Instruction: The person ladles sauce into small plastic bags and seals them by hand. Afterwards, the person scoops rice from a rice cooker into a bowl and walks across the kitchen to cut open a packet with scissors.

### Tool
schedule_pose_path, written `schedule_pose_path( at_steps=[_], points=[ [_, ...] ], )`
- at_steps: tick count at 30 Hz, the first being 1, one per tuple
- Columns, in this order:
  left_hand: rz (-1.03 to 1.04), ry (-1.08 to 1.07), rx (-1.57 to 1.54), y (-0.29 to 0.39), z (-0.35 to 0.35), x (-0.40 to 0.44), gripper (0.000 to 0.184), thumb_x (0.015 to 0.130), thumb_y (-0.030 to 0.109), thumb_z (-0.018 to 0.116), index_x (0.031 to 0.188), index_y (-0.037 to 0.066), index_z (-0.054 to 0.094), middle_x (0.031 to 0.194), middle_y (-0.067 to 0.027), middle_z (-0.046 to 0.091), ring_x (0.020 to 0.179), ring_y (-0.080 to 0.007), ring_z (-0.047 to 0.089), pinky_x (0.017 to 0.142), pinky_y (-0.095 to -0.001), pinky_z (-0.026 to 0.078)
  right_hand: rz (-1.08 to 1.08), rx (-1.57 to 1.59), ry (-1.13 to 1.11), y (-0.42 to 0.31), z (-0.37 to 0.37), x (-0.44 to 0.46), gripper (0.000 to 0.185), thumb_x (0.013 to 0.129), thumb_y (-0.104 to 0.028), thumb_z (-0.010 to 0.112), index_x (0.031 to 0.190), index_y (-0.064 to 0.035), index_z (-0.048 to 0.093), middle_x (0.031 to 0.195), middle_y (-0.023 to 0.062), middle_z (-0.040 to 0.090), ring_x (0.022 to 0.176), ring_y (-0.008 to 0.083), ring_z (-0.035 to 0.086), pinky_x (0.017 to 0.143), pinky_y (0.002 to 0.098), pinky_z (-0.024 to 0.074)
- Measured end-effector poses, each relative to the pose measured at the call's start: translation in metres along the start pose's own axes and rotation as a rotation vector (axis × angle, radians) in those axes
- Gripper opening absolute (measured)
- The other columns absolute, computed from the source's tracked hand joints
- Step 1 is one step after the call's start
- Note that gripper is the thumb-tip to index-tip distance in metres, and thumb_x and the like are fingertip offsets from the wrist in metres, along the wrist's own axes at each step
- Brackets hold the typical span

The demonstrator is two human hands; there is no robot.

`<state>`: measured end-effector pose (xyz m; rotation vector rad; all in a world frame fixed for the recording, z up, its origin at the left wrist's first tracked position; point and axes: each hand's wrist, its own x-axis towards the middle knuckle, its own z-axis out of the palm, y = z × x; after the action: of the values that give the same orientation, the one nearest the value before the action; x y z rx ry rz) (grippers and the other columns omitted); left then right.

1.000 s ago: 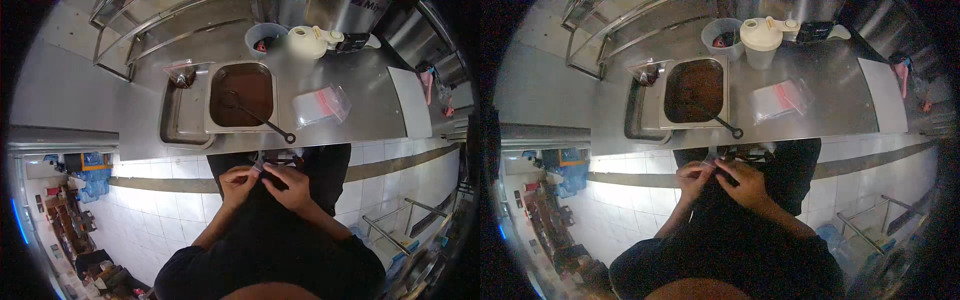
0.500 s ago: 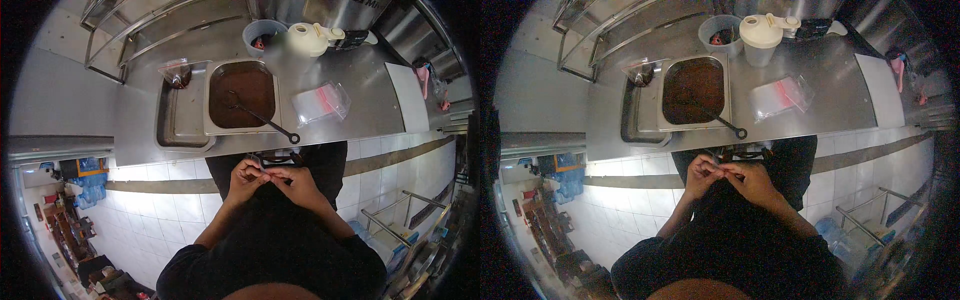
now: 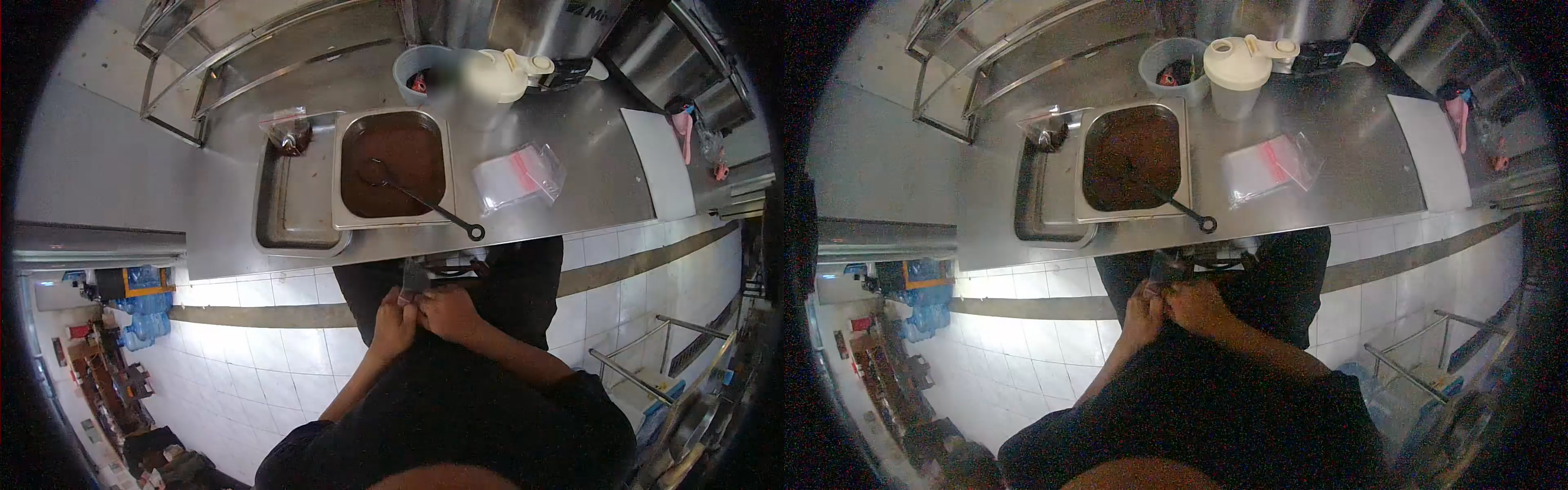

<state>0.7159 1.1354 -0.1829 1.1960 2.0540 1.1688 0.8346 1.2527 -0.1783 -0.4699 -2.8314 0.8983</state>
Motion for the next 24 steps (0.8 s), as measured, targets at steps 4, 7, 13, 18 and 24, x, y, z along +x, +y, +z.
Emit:
schedule_pose_path(
  at_steps=[4,7,13,18,24],
  points=[
    [-0.211,0.106,-0.163,0.038,-0.007,-0.002,0.021,0.089,0.015,0.05,0.095,-0.004,0.057,0.083,-0.0234,0.062,0.079,-0.0378,0.063,0.073,-0.0406,0.049,-0.047,-0.068,0.102,-0.009,-0.01,0.0,0.023,0.079,-0.033,0.065,0.087,-0.0114,0.061,0.08,0.0074,0.063,0.074,0.0276,0.066,0.064,0.0452,0.0533],
    [-0.224,0.152,-0.167,0.045,-0.002,0.001,0.026,0.091,0.02,0.048,0.1,-0.003,0.057,0.088,-0.0254,0.063,0.08,-0.0436,0.061,0.074,-0.045,0.049,-0.067,-0.011,0.138,-0.003,-0.009,-0.004,0.023,0.078,-0.033,0.065,0.083,-0.0114,0.058,0.077,0.0057,0.06,0.074,0.0269,0.065,0.065,0.0444,0.0524],
    [-0.098,0.031,0.127,0.03,-0.011,0.0,0.021,0.086,0.019,0.054,0.086,-0.001,0.06,0.085,-0.0235,0.062,0.079,-0.0433,0.061,0.073,-0.0474,0.049,-0.024,-0.125,0.106,-0.006,-0.012,-0.002,0.026,0.074,-0.031,0.07,0.083,-0.0097,0.058,0.079,0.0056,0.059,0.074,0.0245,0.063,0.067,0.0411,0.0494],
    [0.003,-0.086,0.273,0.025,-0.017,0.004,0.027,0.085,0.024,0.055,0.074,0.0,0.059,0.076,-0.0248,0.059,0.072,-0.0454,0.06,0.065,-0.0531,0.047,-0.027,-0.203,0.146,-0.005,-0.017,-0.001,0.029,0.077,-0.032,0.066,0.09,-0.0071,0.059,0.075,0.009,0.06,0.072,0.0268,0.064,0.068,0.0413,0.0491],
    [-0.111,-0.2,0.379,0.041,-0.025,0.013,0.025,0.084,0.022,0.055,0.072,0.001,0.062,0.073,-0.0242,0.062,0.067,-0.0445,0.061,0.06,-0.0518,0.048,0.072,-0.246,0.179,-0.017,-0.021,-0.005,0.033,0.078,-0.034,0.066,0.091,-0.0048,0.058,0.072,0.0102,0.062,0.065,0.0275,0.063,0.07,0.0421,0.0471]
  ],
)
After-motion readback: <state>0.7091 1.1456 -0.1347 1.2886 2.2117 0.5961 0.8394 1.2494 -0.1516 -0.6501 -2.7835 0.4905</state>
